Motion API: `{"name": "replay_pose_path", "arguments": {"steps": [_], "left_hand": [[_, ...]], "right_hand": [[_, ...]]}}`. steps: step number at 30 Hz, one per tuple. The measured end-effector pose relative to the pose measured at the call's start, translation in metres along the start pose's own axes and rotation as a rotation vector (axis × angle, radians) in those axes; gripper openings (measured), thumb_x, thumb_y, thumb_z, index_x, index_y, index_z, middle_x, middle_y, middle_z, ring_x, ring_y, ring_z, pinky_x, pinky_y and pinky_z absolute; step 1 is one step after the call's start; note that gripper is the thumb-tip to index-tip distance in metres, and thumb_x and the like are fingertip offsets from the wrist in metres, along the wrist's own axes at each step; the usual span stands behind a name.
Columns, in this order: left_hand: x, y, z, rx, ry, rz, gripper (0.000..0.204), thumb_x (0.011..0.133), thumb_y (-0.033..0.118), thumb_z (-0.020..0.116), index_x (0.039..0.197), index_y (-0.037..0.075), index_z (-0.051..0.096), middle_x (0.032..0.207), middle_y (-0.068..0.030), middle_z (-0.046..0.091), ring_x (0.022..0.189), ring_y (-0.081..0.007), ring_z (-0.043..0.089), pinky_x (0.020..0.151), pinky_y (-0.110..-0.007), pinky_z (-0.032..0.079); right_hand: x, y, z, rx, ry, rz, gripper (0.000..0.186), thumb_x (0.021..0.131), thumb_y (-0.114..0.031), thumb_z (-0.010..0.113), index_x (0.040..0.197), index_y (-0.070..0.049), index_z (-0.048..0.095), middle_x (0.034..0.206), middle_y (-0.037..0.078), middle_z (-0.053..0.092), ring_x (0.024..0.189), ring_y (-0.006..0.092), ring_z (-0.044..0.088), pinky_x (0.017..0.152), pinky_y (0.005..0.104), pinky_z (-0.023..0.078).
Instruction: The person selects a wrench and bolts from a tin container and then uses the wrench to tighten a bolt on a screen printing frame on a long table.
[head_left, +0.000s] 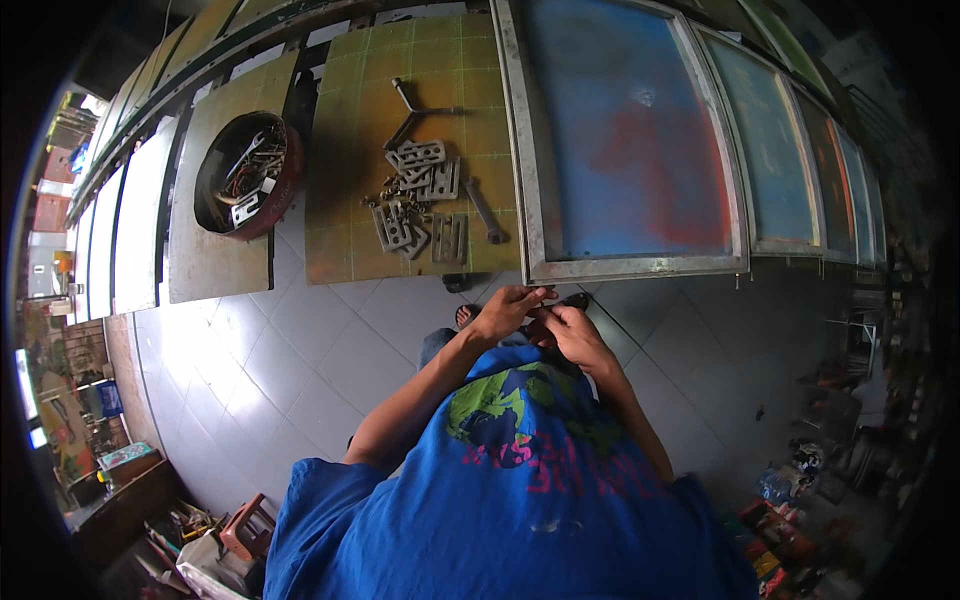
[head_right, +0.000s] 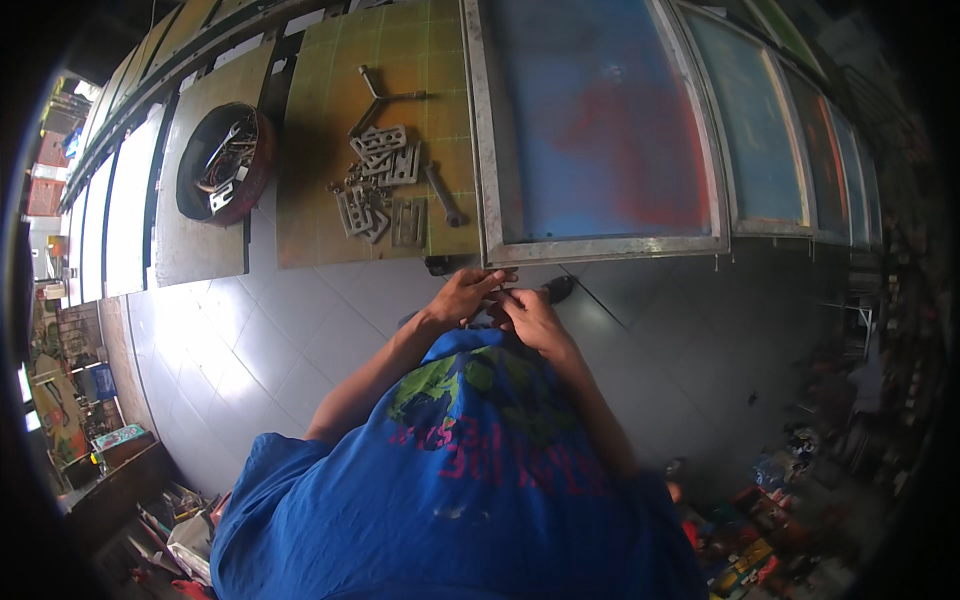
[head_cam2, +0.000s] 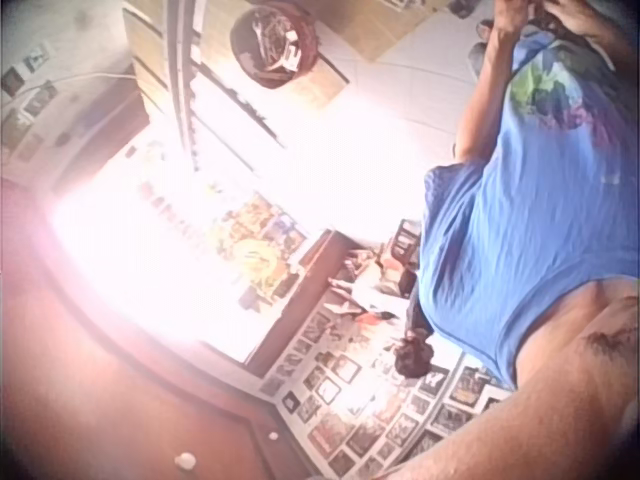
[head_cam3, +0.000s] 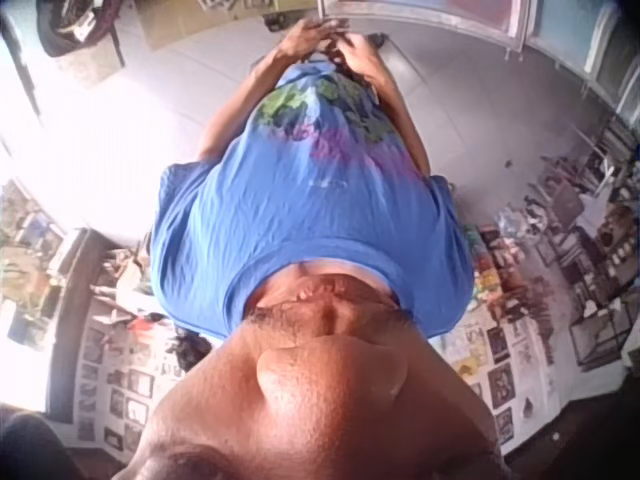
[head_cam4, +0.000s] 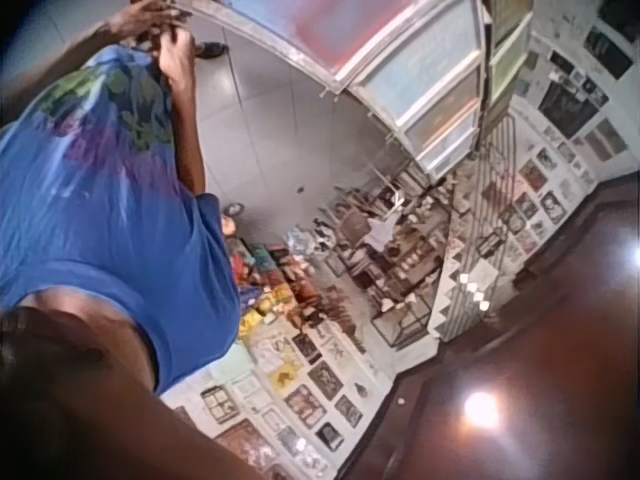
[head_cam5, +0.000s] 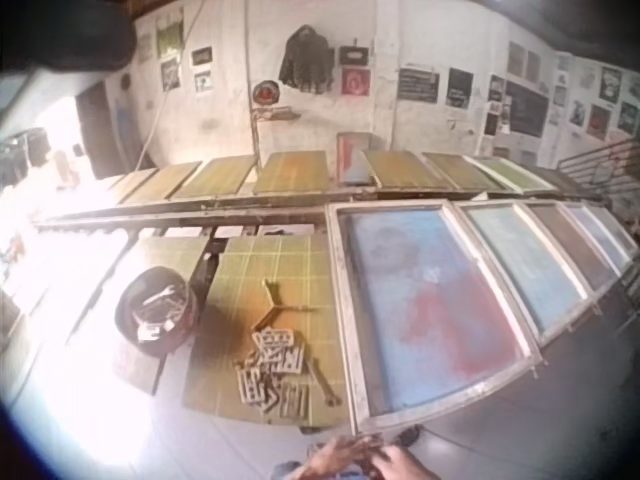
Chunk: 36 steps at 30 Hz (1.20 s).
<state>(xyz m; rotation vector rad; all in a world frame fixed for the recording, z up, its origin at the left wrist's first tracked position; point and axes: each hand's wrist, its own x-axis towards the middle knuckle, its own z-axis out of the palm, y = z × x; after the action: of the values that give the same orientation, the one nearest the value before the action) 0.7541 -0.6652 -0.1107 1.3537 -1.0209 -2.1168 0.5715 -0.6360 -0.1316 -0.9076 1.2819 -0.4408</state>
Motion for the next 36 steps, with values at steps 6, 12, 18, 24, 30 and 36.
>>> {"name": "replay_pose_path", "arguments": {"steps": [6, 12, 18, 24, 30, 36], "left_hand": [[0.019, -0.031, -0.003, -0.282, -0.089, 0.013, 0.042, 0.099, 0.031, 0.064, 0.119, -0.006, 0.063, 0.105, -0.0114, 0.068, 0.097, -0.0159, 0.063, 0.088, -0.03, 0.051], [0.021, -0.031, 0.004, -0.382, 0.045, 0.002, 0.034, 0.092, 0.029, 0.073, 0.101, -0.002, 0.065, 0.1, -0.0119, 0.069, 0.088, -0.0174, 0.065, 0.082, -0.03, 0.052], [0.026, -0.034, 0.013, -0.312, 0.171, 0.006, 0.032, 0.091, 0.031, 0.074, 0.096, -0.001, 0.069, 0.089, -0.0084, 0.07, 0.075, -0.0122, 0.065, 0.068, -0.026, 0.051], [0.013, -0.02, 0.004, -0.09, 0.089, 0.068, 0.04, 0.098, 0.039, 0.064, 0.11, 0.001, 0.071, 0.081, -0.0035, 0.071, 0.055, -0.0044, 0.056, 0.046, -0.02, 0.036], [0.008, -0.013, 0.006, -0.166, -0.034, 0.051, 0.045, 0.099, 0.04, 0.062, 0.116, -0.002, 0.066, 0.081, -0.0046, 0.071, 0.053, -0.0058, 0.054, 0.046, -0.02, 0.036], [0.017, -0.015, 0.019, -0.389, 0.154, -0.093, 0.031, 0.093, 0.027, 0.074, 0.097, -0.003, 0.067, 0.09, -0.0076, 0.07, 0.081, -0.0139, 0.065, 0.077, -0.027, 0.052]], "right_hand": [[-0.003, -0.011, -0.005, -0.035, 0.016, 0.031, 0.028, 0.097, -0.024, 0.067, 0.097, 0.004, 0.069, 0.081, 0.008, 0.07, 0.071, 0.013, 0.066, 0.067, 0.0275, 0.052], [-0.003, -0.02, 0.007, -0.294, 0.232, 0.032, 0.032, 0.086, -0.028, 0.079, 0.082, 0.001, 0.068, 0.072, 0.008, 0.068, 0.066, 0.0139, 0.064, 0.063, 0.0302, 0.051], [0.001, 0.001, 0.012, -0.677, 0.374, -0.247, 0.035, 0.086, -0.033, 0.078, 0.089, 0.0, 0.065, 0.078, 0.008, 0.068, 0.072, 0.0137, 0.066, 0.067, 0.0294, 0.051], [-0.014, -0.016, 0.0, -0.011, -0.005, -0.032, 0.029, 0.105, -0.023, 0.053, 0.103, 0.002, 0.067, 0.088, 0.006, 0.069, 0.078, 0.0127, 0.068, 0.071, 0.026, 0.053], [0.0, -0.002, -0.01, 0.057, 0.031, -0.001, 0.023, 0.095, -0.018, 0.069, 0.092, 0.004, 0.065, 0.08, 0.006, 0.067, 0.075, 0.0119, 0.067, 0.07, 0.0242, 0.053], [0.02, 0.018, -0.009, -0.17, 0.144, -0.029, 0.032, 0.085, -0.024, 0.081, 0.09, 0.002, 0.063, 0.079, 0.004, 0.064, 0.075, 0.0123, 0.067, 0.069, 0.0254, 0.054]]}}
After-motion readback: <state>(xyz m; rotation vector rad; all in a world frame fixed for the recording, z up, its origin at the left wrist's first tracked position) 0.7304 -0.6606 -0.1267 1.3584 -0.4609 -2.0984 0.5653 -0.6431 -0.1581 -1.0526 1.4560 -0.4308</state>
